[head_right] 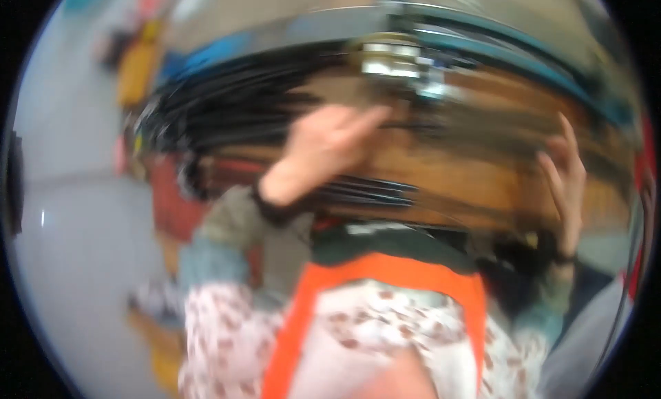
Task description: The worker is using a specialized machine to bend and process metal wires on a wooden workbench.
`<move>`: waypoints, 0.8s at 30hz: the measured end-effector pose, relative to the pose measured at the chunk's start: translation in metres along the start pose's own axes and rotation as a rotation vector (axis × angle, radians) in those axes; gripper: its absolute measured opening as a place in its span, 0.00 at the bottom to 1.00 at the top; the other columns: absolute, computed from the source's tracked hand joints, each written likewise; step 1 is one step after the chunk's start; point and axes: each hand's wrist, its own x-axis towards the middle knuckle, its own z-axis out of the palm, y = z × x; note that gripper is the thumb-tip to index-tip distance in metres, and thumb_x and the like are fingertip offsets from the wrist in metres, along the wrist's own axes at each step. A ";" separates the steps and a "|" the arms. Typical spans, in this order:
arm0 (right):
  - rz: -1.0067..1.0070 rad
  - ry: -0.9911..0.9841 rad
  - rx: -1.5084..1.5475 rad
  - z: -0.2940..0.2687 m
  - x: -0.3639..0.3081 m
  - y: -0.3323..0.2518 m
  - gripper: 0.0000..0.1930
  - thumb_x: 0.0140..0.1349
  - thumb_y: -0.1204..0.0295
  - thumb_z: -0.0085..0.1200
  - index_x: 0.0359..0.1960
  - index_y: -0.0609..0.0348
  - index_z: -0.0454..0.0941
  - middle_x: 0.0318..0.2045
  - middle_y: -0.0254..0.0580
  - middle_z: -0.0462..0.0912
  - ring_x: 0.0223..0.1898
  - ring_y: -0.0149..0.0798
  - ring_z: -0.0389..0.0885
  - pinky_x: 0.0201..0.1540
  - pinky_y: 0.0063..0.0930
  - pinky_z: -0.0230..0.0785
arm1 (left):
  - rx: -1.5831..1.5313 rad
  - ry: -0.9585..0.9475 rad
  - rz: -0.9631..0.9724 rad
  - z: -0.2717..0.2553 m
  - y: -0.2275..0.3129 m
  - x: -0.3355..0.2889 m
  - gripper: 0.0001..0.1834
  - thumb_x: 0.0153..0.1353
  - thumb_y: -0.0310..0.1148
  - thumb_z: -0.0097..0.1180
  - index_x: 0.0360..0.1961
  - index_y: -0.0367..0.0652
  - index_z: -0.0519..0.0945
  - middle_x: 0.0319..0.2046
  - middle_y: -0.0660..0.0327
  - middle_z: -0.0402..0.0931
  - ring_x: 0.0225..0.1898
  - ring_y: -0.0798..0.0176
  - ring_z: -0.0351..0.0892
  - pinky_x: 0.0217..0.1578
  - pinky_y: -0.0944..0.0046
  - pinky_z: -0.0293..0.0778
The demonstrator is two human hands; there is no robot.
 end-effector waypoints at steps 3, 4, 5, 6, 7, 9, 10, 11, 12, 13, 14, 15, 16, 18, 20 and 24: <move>-0.072 -0.259 0.167 0.018 0.009 -0.030 0.38 0.66 0.48 0.55 0.73 0.47 0.58 0.35 0.35 0.80 0.25 0.24 0.74 0.31 0.19 0.70 | -0.067 0.005 -0.003 0.018 0.005 -0.005 0.19 0.51 0.31 0.61 0.47 0.53 0.79 0.24 0.65 0.71 0.28 0.61 0.75 0.25 0.61 0.72; -0.057 -0.364 0.234 0.037 0.019 -0.037 0.39 0.66 0.44 0.52 0.73 0.49 0.59 0.34 0.36 0.81 0.24 0.23 0.74 0.29 0.19 0.69 | -0.026 0.001 -0.041 0.015 0.007 -0.012 0.19 0.51 0.31 0.61 0.47 0.53 0.79 0.24 0.65 0.71 0.28 0.61 0.75 0.25 0.61 0.72; -0.012 -0.441 0.272 0.047 0.022 -0.039 0.40 0.66 0.40 0.49 0.73 0.50 0.59 0.33 0.36 0.82 0.23 0.23 0.74 0.28 0.19 0.69 | -0.033 -0.008 -0.016 0.017 0.009 -0.009 0.18 0.52 0.31 0.60 0.46 0.53 0.80 0.25 0.65 0.72 0.28 0.61 0.75 0.25 0.61 0.73; -0.015 -0.516 0.316 0.059 0.026 -0.038 0.37 0.67 0.43 0.49 0.71 0.52 0.63 0.30 0.36 0.82 0.22 0.23 0.74 0.27 0.18 0.67 | -0.041 -0.017 0.011 0.018 0.011 -0.007 0.17 0.53 0.31 0.60 0.46 0.54 0.80 0.25 0.65 0.72 0.28 0.61 0.75 0.25 0.61 0.73; -0.051 -0.546 0.350 0.070 0.031 -0.056 0.30 0.71 0.50 0.48 0.67 0.55 0.69 0.30 0.36 0.82 0.23 0.23 0.73 0.27 0.18 0.67 | -0.023 -0.013 -0.004 0.016 0.011 -0.009 0.17 0.53 0.31 0.60 0.46 0.54 0.80 0.25 0.65 0.72 0.28 0.61 0.75 0.25 0.61 0.73; -0.108 -0.509 0.335 0.078 0.031 -0.064 0.20 0.72 0.61 0.50 0.57 0.60 0.77 0.27 0.36 0.79 0.23 0.28 0.71 0.28 0.21 0.65 | -0.018 -0.003 -0.048 0.017 0.013 -0.007 0.17 0.53 0.32 0.60 0.45 0.55 0.81 0.25 0.65 0.72 0.27 0.61 0.76 0.25 0.61 0.74; -0.126 -0.525 0.348 0.083 0.033 -0.075 0.20 0.72 0.61 0.50 0.57 0.60 0.77 0.27 0.36 0.79 0.23 0.28 0.71 0.28 0.21 0.65 | 0.001 -0.005 -0.067 0.016 0.014 -0.013 0.17 0.53 0.32 0.60 0.45 0.55 0.81 0.25 0.65 0.72 0.27 0.61 0.76 0.25 0.61 0.74; -0.306 -0.440 0.263 0.081 0.035 -0.089 0.15 0.70 0.66 0.52 0.51 0.62 0.79 0.26 0.37 0.77 0.24 0.31 0.70 0.29 0.23 0.64 | -0.004 -0.042 -0.096 0.017 0.015 -0.016 0.17 0.52 0.32 0.60 0.45 0.55 0.81 0.26 0.65 0.73 0.26 0.61 0.75 0.25 0.62 0.74; -0.484 -0.351 0.179 0.081 0.036 -0.097 0.11 0.67 0.71 0.54 0.46 0.64 0.80 0.25 0.38 0.76 0.26 0.34 0.70 0.31 0.25 0.63 | -0.010 -0.080 -0.125 0.018 0.016 -0.018 0.17 0.52 0.32 0.60 0.45 0.55 0.81 0.26 0.65 0.73 0.26 0.61 0.75 0.25 0.62 0.74; -0.479 -0.344 0.166 0.076 0.035 -0.096 0.11 0.67 0.71 0.54 0.46 0.64 0.80 0.25 0.38 0.76 0.26 0.34 0.70 0.31 0.25 0.63 | -0.019 -0.073 -0.114 0.020 0.019 -0.012 0.17 0.52 0.32 0.60 0.45 0.55 0.81 0.26 0.65 0.73 0.26 0.61 0.75 0.25 0.62 0.74; -0.457 -0.302 0.110 0.071 0.035 -0.091 0.08 0.64 0.75 0.56 0.43 0.65 0.79 0.27 0.39 0.75 0.27 0.37 0.70 0.32 0.26 0.62 | -0.028 -0.020 -0.090 0.022 0.023 -0.005 0.18 0.51 0.32 0.59 0.46 0.55 0.81 0.27 0.64 0.74 0.27 0.61 0.76 0.26 0.62 0.74; -0.436 -0.261 0.054 0.067 0.034 -0.088 0.07 0.61 0.78 0.57 0.40 0.66 0.78 0.28 0.41 0.74 0.29 0.39 0.70 0.33 0.27 0.62 | -0.038 0.033 -0.068 0.022 0.025 0.002 0.19 0.50 0.32 0.59 0.47 0.55 0.81 0.29 0.63 0.74 0.29 0.61 0.77 0.27 0.62 0.74; -0.439 -0.262 0.052 0.064 0.035 -0.086 0.07 0.61 0.78 0.57 0.40 0.66 0.78 0.28 0.41 0.74 0.29 0.39 0.70 0.33 0.27 0.62 | -0.038 0.036 -0.070 0.023 0.026 0.007 0.19 0.50 0.32 0.59 0.47 0.55 0.81 0.29 0.63 0.74 0.29 0.61 0.77 0.27 0.62 0.74; -0.460 -0.193 0.046 0.058 0.037 -0.085 0.08 0.59 0.83 0.57 0.40 0.65 0.78 0.32 0.43 0.75 0.33 0.39 0.72 0.35 0.26 0.63 | -0.061 0.168 -0.025 0.022 0.027 0.014 0.22 0.49 0.31 0.58 0.49 0.54 0.81 0.32 0.62 0.75 0.32 0.61 0.76 0.28 0.62 0.73; -0.531 -0.134 0.014 0.057 0.039 -0.088 0.08 0.59 0.84 0.57 0.40 0.65 0.79 0.32 0.43 0.75 0.34 0.39 0.72 0.37 0.26 0.64 | -0.048 0.198 -0.018 0.018 0.027 0.014 0.23 0.49 0.30 0.58 0.49 0.54 0.81 0.32 0.62 0.74 0.32 0.61 0.76 0.28 0.61 0.73; -0.623 -0.015 0.007 0.051 0.038 -0.073 0.10 0.61 0.83 0.56 0.45 0.64 0.79 0.35 0.44 0.77 0.36 0.39 0.75 0.40 0.28 0.68 | -0.017 0.286 0.071 0.000 0.025 0.029 0.22 0.50 0.29 0.57 0.49 0.54 0.82 0.32 0.64 0.73 0.29 0.62 0.73 0.27 0.63 0.71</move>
